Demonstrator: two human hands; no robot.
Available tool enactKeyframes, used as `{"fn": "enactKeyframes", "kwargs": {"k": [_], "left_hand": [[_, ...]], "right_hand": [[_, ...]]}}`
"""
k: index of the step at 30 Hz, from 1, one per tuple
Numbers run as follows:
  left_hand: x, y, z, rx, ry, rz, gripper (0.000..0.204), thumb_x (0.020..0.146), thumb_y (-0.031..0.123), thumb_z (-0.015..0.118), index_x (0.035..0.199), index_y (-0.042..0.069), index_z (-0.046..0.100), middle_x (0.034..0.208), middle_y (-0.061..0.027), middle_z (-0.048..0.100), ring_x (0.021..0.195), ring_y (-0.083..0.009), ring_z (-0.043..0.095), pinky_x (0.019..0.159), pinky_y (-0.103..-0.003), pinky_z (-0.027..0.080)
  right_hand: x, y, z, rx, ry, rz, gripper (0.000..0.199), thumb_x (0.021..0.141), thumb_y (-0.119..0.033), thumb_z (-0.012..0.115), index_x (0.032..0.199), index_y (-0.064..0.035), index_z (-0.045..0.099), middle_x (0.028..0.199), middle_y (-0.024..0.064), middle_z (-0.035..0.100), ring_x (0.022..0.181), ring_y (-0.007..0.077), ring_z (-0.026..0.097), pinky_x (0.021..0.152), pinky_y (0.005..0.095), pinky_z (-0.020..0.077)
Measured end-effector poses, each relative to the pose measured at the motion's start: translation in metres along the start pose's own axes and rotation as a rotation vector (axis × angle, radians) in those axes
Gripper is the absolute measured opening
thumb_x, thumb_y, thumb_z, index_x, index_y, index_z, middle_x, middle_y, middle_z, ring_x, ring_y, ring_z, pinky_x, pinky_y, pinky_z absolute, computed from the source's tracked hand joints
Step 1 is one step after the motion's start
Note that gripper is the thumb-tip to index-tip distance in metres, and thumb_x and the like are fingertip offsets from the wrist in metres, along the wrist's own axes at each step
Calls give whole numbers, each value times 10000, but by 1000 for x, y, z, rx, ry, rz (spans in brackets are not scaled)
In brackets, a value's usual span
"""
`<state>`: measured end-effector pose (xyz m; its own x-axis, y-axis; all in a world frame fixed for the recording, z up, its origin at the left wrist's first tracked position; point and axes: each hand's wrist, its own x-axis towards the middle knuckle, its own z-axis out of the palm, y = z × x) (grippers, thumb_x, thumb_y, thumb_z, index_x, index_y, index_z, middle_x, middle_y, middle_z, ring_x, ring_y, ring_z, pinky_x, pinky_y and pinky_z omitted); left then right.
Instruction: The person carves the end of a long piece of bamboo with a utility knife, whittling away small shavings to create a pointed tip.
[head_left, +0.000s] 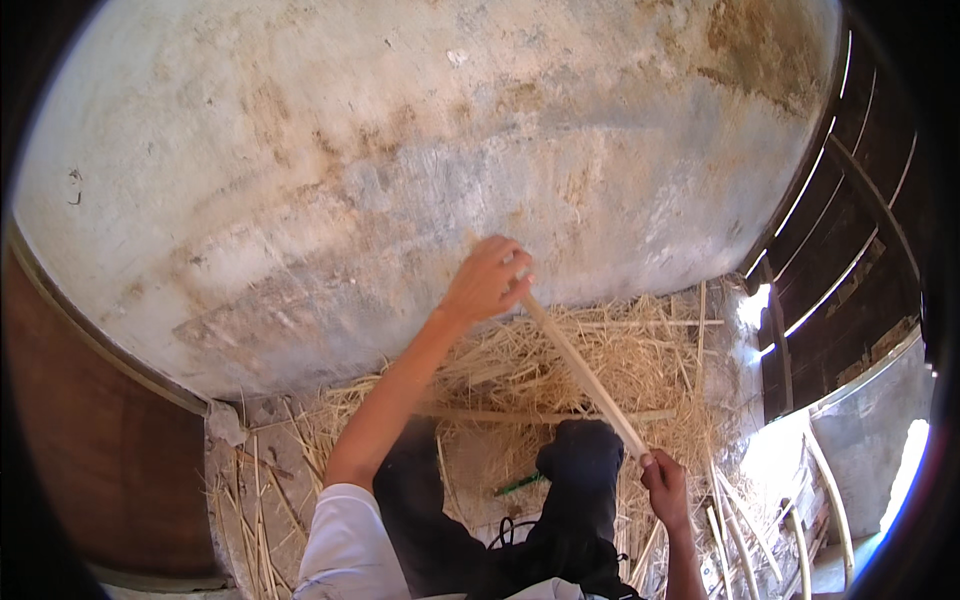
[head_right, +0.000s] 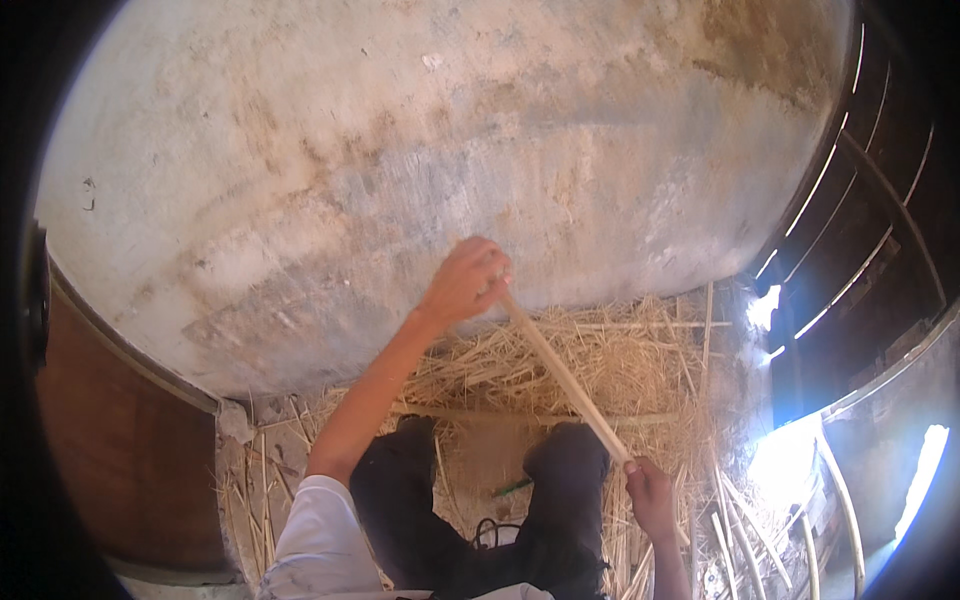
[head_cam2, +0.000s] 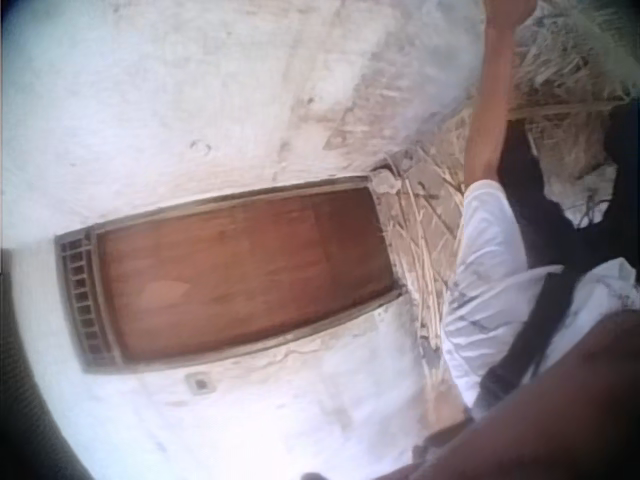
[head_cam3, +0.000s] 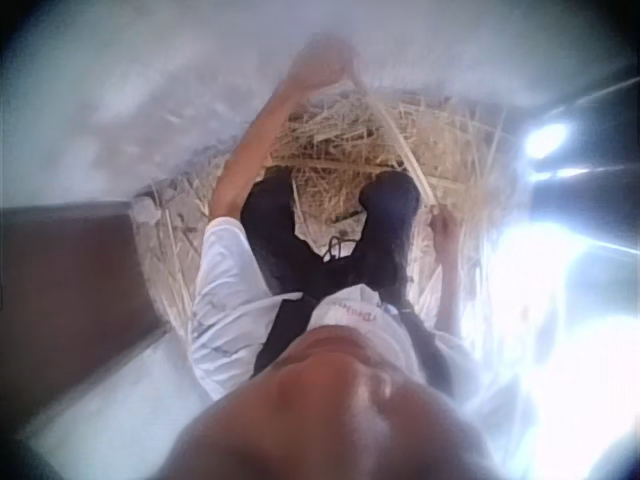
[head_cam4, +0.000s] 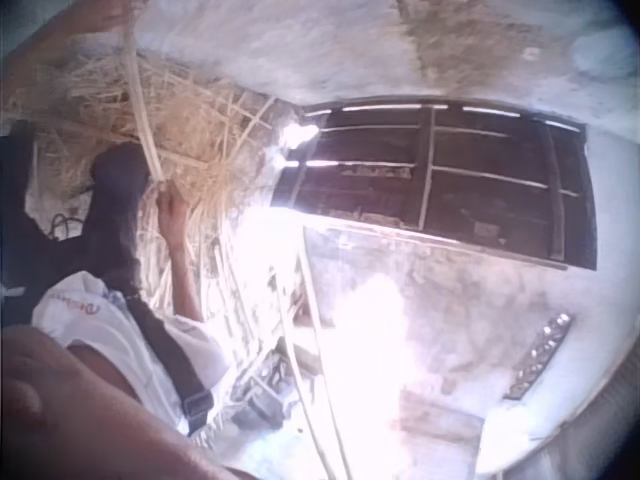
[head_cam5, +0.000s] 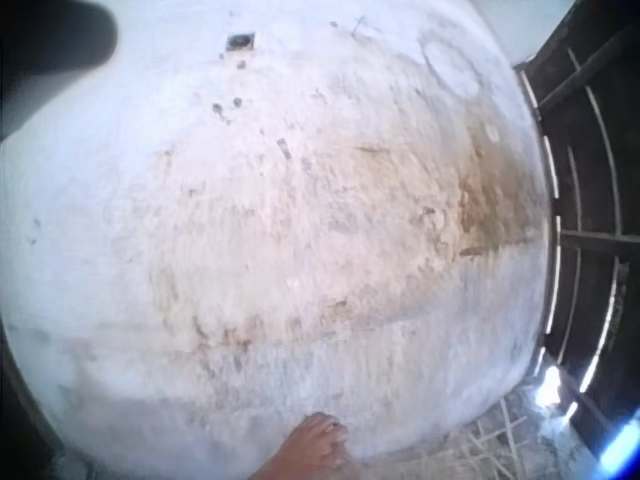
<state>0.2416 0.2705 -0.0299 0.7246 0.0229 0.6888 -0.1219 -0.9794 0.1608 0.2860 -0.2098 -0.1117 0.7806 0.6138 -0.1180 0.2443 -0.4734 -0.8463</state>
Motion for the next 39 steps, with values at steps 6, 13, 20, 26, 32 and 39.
{"fn": "enactKeyframes", "kwargs": {"k": [6, 13, 20, 26, 32, 39], "left_hand": [[-48, -1, -56, 8, 197, -293, 301, 955, 91, 687, 1241, 13, 628, 1162, -140, 655, 1114, -318, 661, 968, -419, 525], [-134, -16, -71, -692, -24, -924, 273, 1021, 197, 695, 1242, 45, 649, 1178, -111, 732, 1121, -221, 688, 964, -361, 536], [-298, -49, -92, 171, -1042, -959, 470, 972, 330, 726, 1354, 66, 659, 1237, -200, 747, 1143, -371, 713, 991, -449, 557], [-264, 5, -94, 14, -798, -905, 491, 935, 337, 731, 1324, 42, 674, 1207, -255, 724, 1156, -436, 680, 983, -512, 544], [-216, 158, -78, 23, -533, -765, 460, 906, 361, 754, 1227, 44, 664, 1078, -220, 729, 1066, -426, 704, 911, -518, 562], [-472, 166, 199, -436, -1108, -1021, 727, 653, 375, 908, 1235, -16, 717, 1202, -267, 737, 1093, -426, 726, 952, -520, 579]], "right_hand": [[-5, 2, -3, 123, 44, 10, 304, 1108, -279, 583, 946, -31, 650, 645, -53, 449, 581, 57, 400, 533, 269, 330], [-4, 20, 3, 398, -105, -60, 355, 1121, -343, 560, 994, -26, 657, 641, -34, 489, 562, 63, 436, 521, 257, 328], [-2, -5, -3, 345, -115, -131, 355, 1123, -341, 557, 1064, -12, 678, 678, -21, 523, 609, 70, 473, 559, 261, 360], [3, -18, -13, 126, 66, -115, 358, 1121, -315, 536, 1101, -1, 707, 660, -4, 536, 604, 90, 512, 570, 282, 395], [5, -18, -4, 174, 149, -81, 395, 1144, -328, 500, 1198, 3, 709, 647, -59, 447, 582, 36, 408, 541, 233, 312], [5, -40, 10, 183, 148, -149, 411, 1145, -342, 497, 1181, 5, 714, 634, -57, 444, 576, 35, 399, 545, 237, 302]]}}
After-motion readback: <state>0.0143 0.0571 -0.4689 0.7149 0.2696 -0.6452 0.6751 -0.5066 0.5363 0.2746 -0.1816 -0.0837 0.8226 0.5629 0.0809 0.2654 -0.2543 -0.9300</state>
